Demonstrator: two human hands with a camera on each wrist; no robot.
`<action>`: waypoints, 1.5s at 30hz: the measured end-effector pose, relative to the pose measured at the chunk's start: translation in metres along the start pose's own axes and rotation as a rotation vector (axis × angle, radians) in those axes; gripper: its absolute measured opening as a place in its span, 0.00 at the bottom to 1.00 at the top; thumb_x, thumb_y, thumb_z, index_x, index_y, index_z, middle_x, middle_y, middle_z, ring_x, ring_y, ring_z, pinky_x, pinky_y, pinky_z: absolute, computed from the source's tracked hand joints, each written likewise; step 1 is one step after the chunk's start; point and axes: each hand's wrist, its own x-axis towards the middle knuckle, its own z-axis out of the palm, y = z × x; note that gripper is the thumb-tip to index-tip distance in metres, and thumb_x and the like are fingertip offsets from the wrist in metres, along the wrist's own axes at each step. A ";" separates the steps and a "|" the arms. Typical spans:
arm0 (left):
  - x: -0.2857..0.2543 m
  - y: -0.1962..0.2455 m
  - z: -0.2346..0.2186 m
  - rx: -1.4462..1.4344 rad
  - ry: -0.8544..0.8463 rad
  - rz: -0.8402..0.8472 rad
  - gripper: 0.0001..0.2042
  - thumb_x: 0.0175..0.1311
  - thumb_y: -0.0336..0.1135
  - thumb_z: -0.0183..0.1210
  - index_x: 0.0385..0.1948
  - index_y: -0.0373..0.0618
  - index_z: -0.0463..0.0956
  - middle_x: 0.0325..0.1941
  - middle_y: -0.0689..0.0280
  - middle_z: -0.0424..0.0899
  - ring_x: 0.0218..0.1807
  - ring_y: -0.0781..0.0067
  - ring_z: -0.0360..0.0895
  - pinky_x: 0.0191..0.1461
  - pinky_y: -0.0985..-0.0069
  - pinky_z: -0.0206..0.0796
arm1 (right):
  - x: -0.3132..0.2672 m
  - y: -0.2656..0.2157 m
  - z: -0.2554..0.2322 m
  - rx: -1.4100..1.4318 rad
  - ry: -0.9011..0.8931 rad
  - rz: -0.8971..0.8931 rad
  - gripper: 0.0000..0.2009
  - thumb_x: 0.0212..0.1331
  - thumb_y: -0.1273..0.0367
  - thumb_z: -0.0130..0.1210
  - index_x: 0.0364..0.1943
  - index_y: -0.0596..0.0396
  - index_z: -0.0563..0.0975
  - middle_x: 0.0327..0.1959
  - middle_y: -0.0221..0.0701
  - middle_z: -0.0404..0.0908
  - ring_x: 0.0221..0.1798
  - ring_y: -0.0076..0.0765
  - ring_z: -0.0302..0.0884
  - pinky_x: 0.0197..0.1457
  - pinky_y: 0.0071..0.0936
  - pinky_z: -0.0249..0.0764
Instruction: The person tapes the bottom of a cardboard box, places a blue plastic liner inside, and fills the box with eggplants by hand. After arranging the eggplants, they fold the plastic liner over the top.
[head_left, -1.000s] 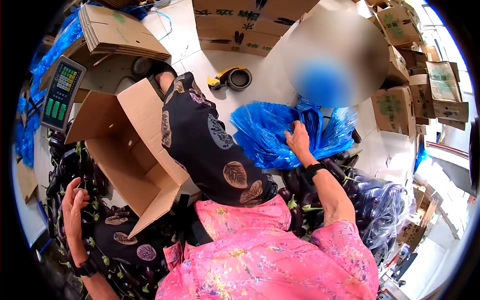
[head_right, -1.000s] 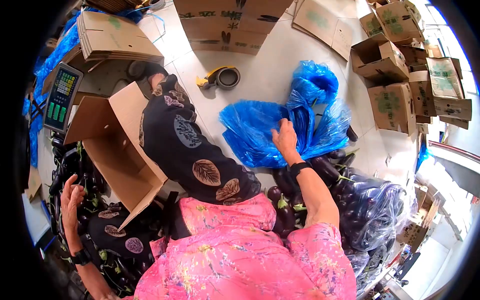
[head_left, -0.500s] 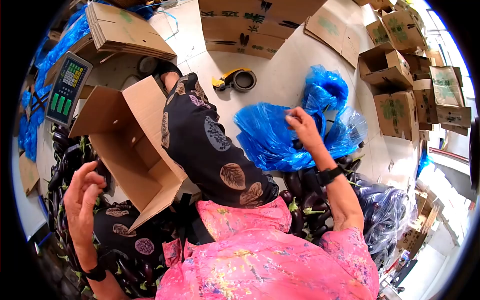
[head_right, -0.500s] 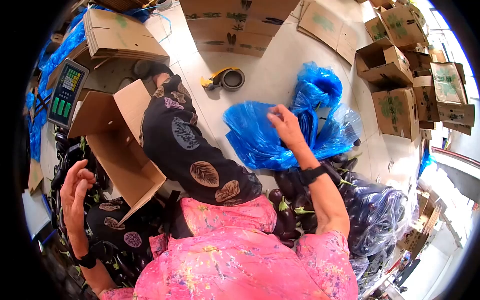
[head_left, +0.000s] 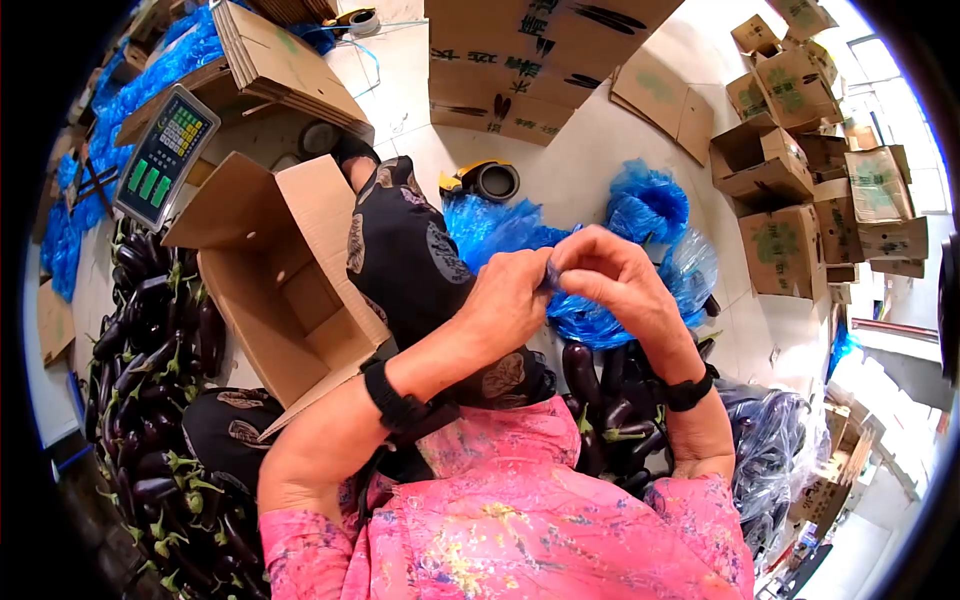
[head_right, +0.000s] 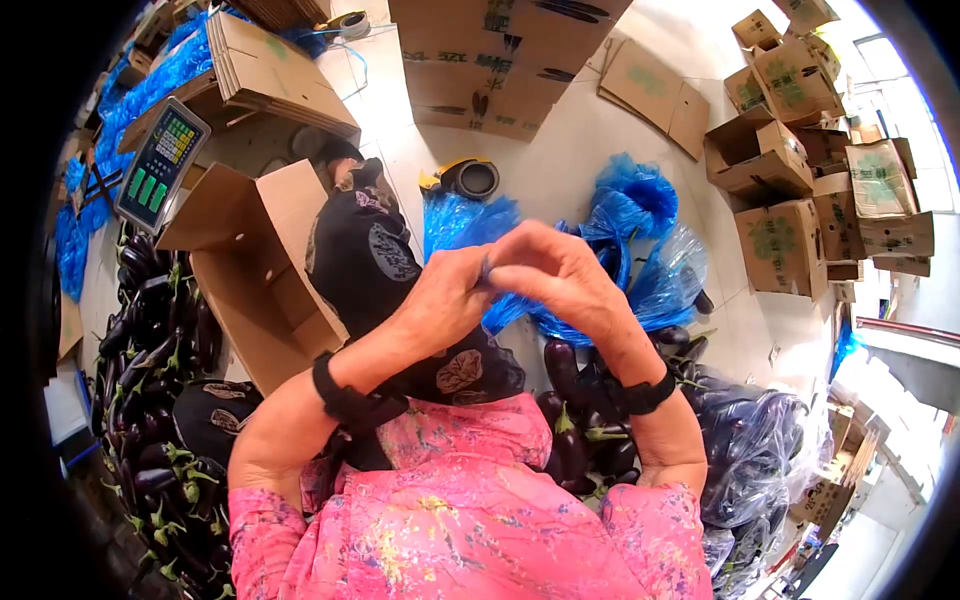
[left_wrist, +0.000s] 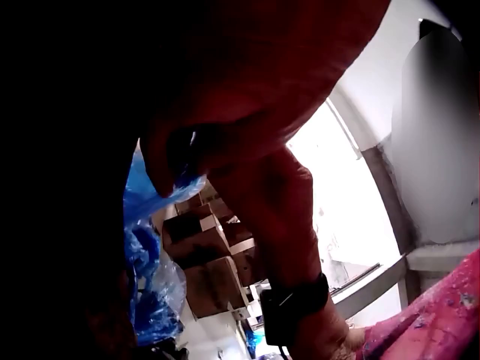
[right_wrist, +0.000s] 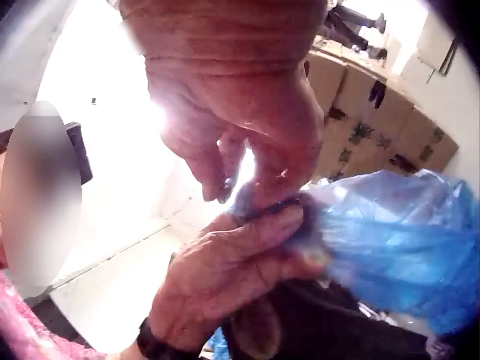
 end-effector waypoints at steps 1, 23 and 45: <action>0.003 0.003 0.002 -0.003 -0.020 -0.058 0.13 0.62 0.28 0.61 0.47 0.38 0.76 0.38 0.56 0.82 0.40 0.64 0.83 0.41 0.74 0.77 | -0.001 0.005 -0.005 -0.055 0.107 0.016 0.09 0.63 0.71 0.61 0.45 0.57 0.78 0.43 0.25 0.81 0.48 0.20 0.75 0.54 0.21 0.72; -0.143 0.001 -0.282 -0.694 0.956 0.055 0.13 0.73 0.34 0.54 0.55 0.43 0.74 0.52 0.70 0.78 0.50 0.83 0.75 0.50 0.82 0.74 | 0.073 0.099 -0.028 -0.471 0.010 -0.126 0.23 0.59 0.72 0.58 0.59 0.59 0.71 0.52 0.40 0.79 0.54 0.35 0.77 0.58 0.32 0.73; -0.416 0.014 -0.290 -0.313 1.285 -0.507 0.07 0.73 0.37 0.57 0.39 0.44 0.77 0.29 0.78 0.71 0.27 0.93 0.64 0.29 0.90 0.54 | 0.223 -0.036 0.280 -1.431 -0.068 -1.069 0.15 0.47 0.77 0.57 0.42 0.56 0.72 0.45 0.42 0.71 0.50 0.47 0.72 0.46 0.36 0.75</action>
